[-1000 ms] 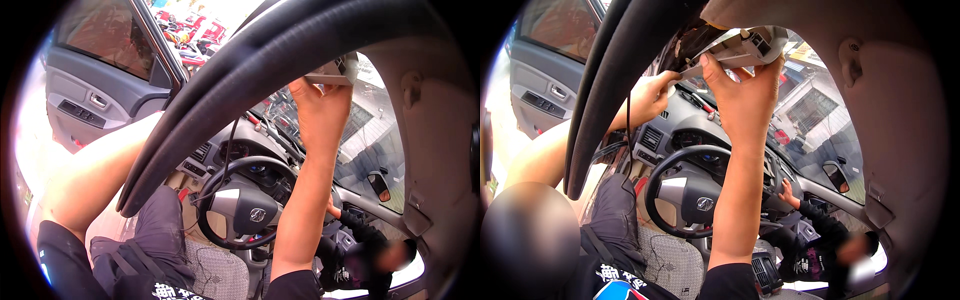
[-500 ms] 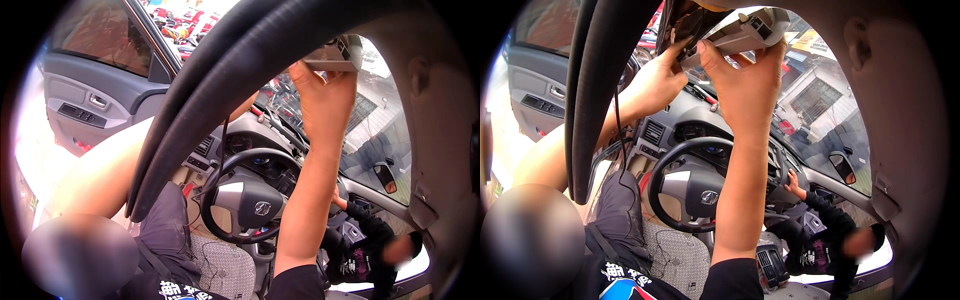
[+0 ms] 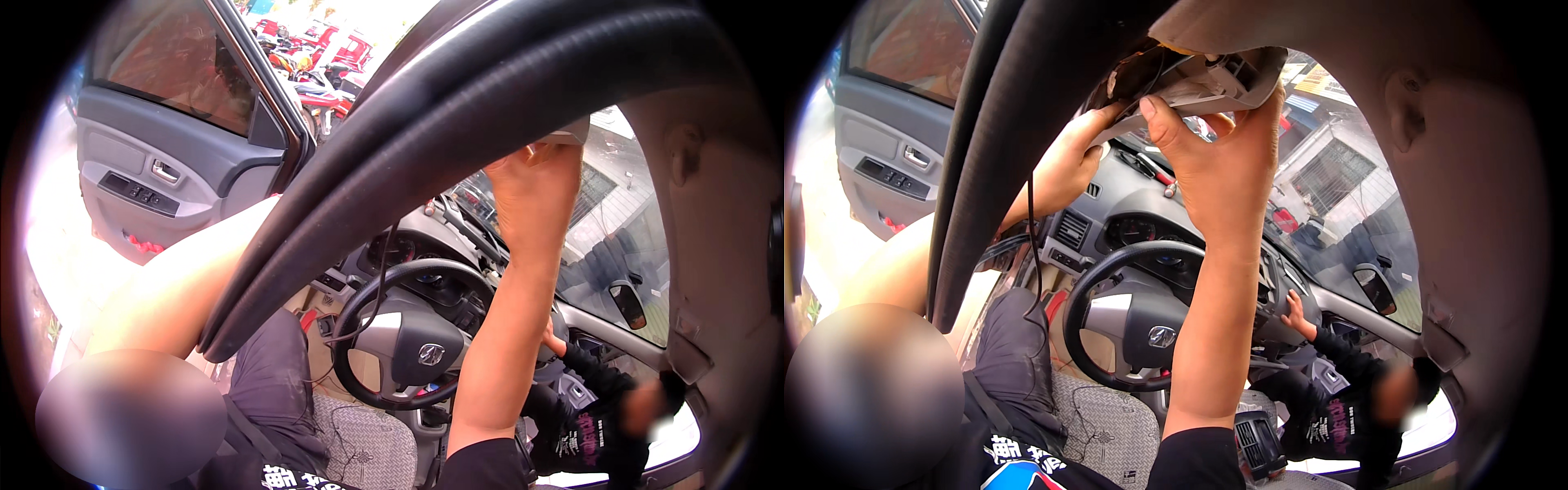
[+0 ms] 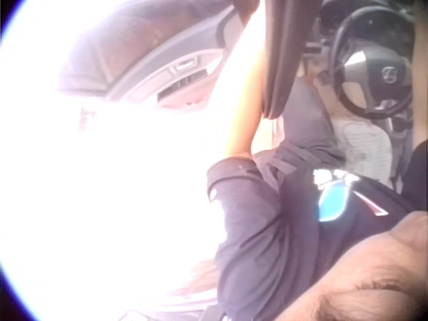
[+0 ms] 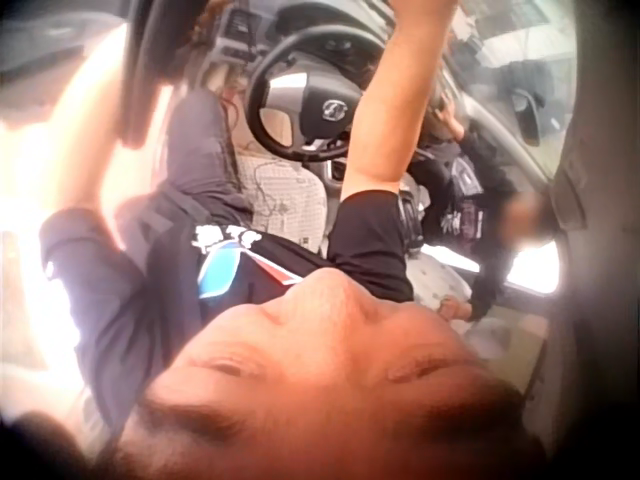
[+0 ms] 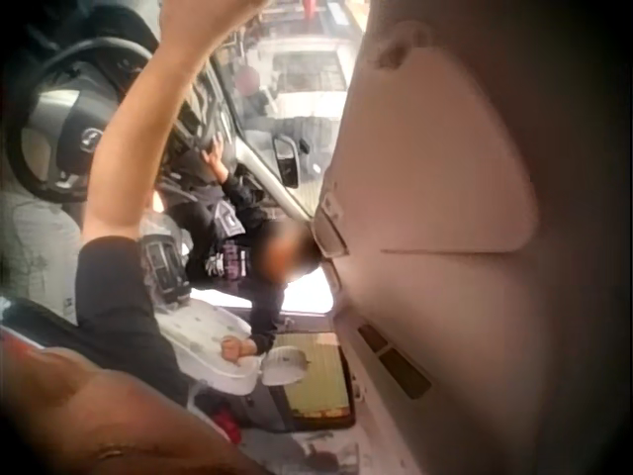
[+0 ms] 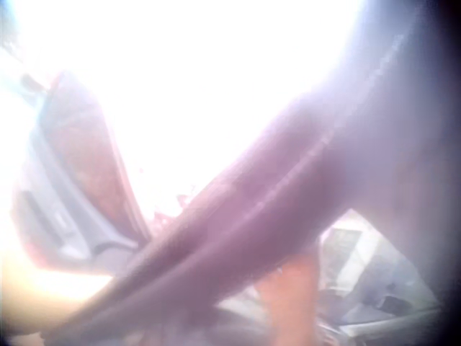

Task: The person installs a white plastic trim piece into the driver-side door frame of a car, then fits a long black rubber seal along the top edge of the door opening. The person presses and aligns the parts by hand to secure them in place.

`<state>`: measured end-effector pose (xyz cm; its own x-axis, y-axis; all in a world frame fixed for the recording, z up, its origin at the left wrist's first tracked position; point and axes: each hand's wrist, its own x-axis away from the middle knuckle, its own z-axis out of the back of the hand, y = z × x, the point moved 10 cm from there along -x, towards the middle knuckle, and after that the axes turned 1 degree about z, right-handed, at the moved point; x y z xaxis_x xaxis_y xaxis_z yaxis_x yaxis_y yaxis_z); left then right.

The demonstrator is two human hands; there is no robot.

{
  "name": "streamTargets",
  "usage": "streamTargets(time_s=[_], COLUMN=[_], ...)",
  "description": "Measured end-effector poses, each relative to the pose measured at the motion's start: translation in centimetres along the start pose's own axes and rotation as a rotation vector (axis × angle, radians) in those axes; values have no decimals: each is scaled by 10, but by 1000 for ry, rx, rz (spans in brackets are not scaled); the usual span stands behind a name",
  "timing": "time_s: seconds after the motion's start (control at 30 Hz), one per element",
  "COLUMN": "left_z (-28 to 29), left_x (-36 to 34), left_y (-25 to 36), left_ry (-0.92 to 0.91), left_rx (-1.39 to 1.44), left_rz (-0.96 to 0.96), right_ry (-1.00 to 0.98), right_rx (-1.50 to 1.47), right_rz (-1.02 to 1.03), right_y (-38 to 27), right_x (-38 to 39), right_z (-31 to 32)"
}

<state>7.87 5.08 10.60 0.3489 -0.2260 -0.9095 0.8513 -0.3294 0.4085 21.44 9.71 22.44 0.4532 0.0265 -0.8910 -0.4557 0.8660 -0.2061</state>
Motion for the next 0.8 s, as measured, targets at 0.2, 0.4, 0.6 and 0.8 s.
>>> streamTargets(time_s=[0.2,0.4,0.6,0.8], left_z=[11,48,-7,-9], left_x=[9,9,18,2], left_y=[-6,13,-19,-43], left_ry=[82,189,45,-58], left_rx=[242,-173,-151,-286], left_rz=[69,25,-50,42], right_ry=[27,-19,-105,372], right_rx=[-62,-196,-21,289], right_rz=[-8,90,134,163], right_y=[2,-7,1,-8], right_x=[2,-13,-1,71], right_z=[3,-10,-2,11])
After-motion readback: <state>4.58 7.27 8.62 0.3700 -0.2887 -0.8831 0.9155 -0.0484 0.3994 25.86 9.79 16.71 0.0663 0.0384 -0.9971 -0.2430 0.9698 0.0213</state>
